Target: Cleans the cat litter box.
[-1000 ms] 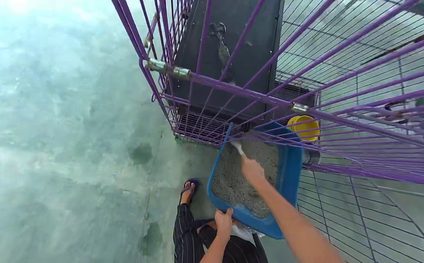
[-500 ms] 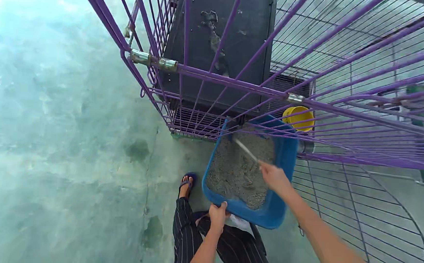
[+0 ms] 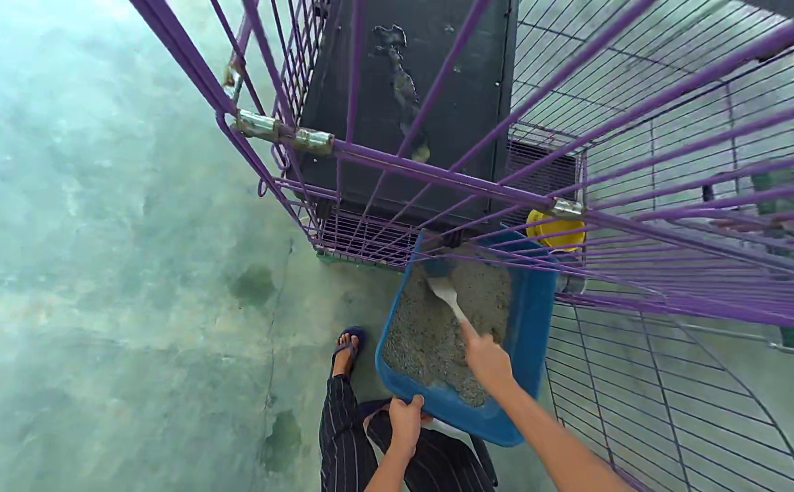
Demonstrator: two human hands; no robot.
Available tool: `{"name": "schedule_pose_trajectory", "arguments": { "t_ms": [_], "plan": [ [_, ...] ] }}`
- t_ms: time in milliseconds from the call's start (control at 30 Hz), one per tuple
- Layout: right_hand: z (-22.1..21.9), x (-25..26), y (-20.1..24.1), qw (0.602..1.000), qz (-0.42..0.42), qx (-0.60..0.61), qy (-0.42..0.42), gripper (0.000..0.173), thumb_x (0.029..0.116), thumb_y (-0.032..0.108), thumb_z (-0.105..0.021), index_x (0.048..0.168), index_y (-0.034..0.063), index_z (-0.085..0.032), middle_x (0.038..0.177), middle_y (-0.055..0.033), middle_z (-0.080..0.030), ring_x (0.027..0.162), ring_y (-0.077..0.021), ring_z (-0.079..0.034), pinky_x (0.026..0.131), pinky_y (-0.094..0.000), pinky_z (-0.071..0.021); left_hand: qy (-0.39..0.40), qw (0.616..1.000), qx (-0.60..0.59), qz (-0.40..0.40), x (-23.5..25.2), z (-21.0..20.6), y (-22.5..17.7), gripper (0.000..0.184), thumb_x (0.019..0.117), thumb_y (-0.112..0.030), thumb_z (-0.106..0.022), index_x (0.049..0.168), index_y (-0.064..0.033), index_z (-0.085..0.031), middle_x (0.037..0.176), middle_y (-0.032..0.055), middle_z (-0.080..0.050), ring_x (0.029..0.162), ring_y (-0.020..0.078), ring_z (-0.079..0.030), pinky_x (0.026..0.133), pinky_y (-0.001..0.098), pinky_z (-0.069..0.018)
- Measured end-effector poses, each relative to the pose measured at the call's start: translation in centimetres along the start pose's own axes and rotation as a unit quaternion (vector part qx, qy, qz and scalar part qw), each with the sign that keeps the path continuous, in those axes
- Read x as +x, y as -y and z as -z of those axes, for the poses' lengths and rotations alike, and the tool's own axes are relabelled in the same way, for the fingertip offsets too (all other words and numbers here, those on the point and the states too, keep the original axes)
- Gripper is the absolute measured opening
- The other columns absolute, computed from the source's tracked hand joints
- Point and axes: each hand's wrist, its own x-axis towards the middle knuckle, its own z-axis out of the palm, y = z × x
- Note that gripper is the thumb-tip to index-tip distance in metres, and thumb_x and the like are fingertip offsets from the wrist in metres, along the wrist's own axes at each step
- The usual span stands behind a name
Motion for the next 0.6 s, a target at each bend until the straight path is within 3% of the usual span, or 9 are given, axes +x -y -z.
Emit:
{"name": "schedule_pose_trajectory", "arguments": {
  "t_ms": [100,167,233,300,400,500,600],
  "plan": [
    [4.1,4.6,1.7,0.999,0.009,0.031,-0.030,0.052,0.1127,0.018,-0.034,0.164,0.0126,-0.026,0.141,-0.0354,-0.053,0.124,-0.0520,-0.059,0.101,-0.0629,-0.0498,0.007,1.000,0.000,-0.001,0.1,0.1,-0.2,0.030,0.1009,-0.002,-0.060,0.126,0.0114,-0.051,0.098,0.0243,-0.068,0.075,0.0260,-0.072,0.067,0.0389,-0.0627],
    [7.1,7.2,2.5,0.999,0.006,0.030,-0.037,0.051,0.1132,0.019,-0.030,0.164,0.0141,-0.028,0.139,-0.0327,-0.057,0.127,-0.0493,-0.059,0.102,-0.0625,-0.0491,0.009,1.000,-0.006,0.003,0.1,-0.2,-0.1,0.030,0.1009,-0.002,-0.060,0.125,0.0114,-0.051,0.098,0.0246,-0.068,0.076,0.0266,-0.072,0.068,0.0396,-0.0630],
    [6.6,7.0,1.8,0.999,0.005,0.015,-0.029,0.051,0.1137,0.023,-0.030,0.164,0.0199,-0.029,0.135,-0.0299,-0.061,0.125,-0.0475,-0.061,0.100,-0.0626,-0.0497,0.002,1.000,-0.005,0.009,0.1,0.0,0.0,0.030,0.1011,-0.003,-0.060,0.126,0.0109,-0.051,0.100,0.0250,-0.067,0.076,0.0268,-0.072,0.068,0.0397,-0.0627],
    [4.2,3.6,1.0,1.000,0.019,-0.001,-0.024,0.049,0.1133,0.022,-0.032,0.163,0.0180,-0.032,0.131,-0.0322,-0.062,0.118,-0.0507,-0.063,0.096,-0.0642,-0.0513,0.000,1.000,0.008,0.009,0.3,0.3,-0.2,0.033,0.1012,-0.003,-0.061,0.129,0.0105,-0.050,0.104,0.0257,-0.067,0.079,0.0274,-0.072,0.071,0.0402,-0.0627],
    [2.0,0.9,1.9,1.000,0.021,-0.022,0.000,0.052,0.1130,0.022,-0.034,0.165,0.0175,-0.027,0.138,-0.0331,-0.056,0.116,-0.0511,-0.063,0.095,-0.0620,-0.0528,0.012,1.000,0.015,0.013,0.4,0.4,-0.3,0.037,0.1012,-0.005,-0.062,0.132,0.0110,-0.049,0.110,0.0280,-0.066,0.084,0.0303,-0.073,0.074,0.0430,-0.0631],
    [5.8,4.9,4.2,0.999,0.022,0.000,-0.026,0.051,0.1129,0.017,-0.031,0.164,0.0117,-0.026,0.138,-0.0333,-0.056,0.124,-0.0499,-0.060,0.101,-0.0625,-0.0497,0.013,1.000,0.019,0.012,-0.2,0.0,-0.5,0.037,0.1005,-0.004,-0.063,0.131,0.0109,-0.049,0.107,0.0262,-0.066,0.081,0.0272,-0.072,0.072,0.0397,-0.0628],
    [8.9,9.0,3.9,0.997,0.036,0.062,-0.042,0.047,0.1133,0.018,-0.031,0.159,0.0104,-0.040,0.145,-0.0278,-0.056,0.135,-0.0452,-0.054,0.110,-0.0604,-0.0434,0.011,0.999,0.032,0.004,-0.7,-0.9,-1.5,0.033,0.1014,-0.007,-0.062,0.127,0.0110,-0.052,0.102,0.0246,-0.068,0.076,0.0247,-0.072,0.070,0.0377,-0.0628]
  ]
}}
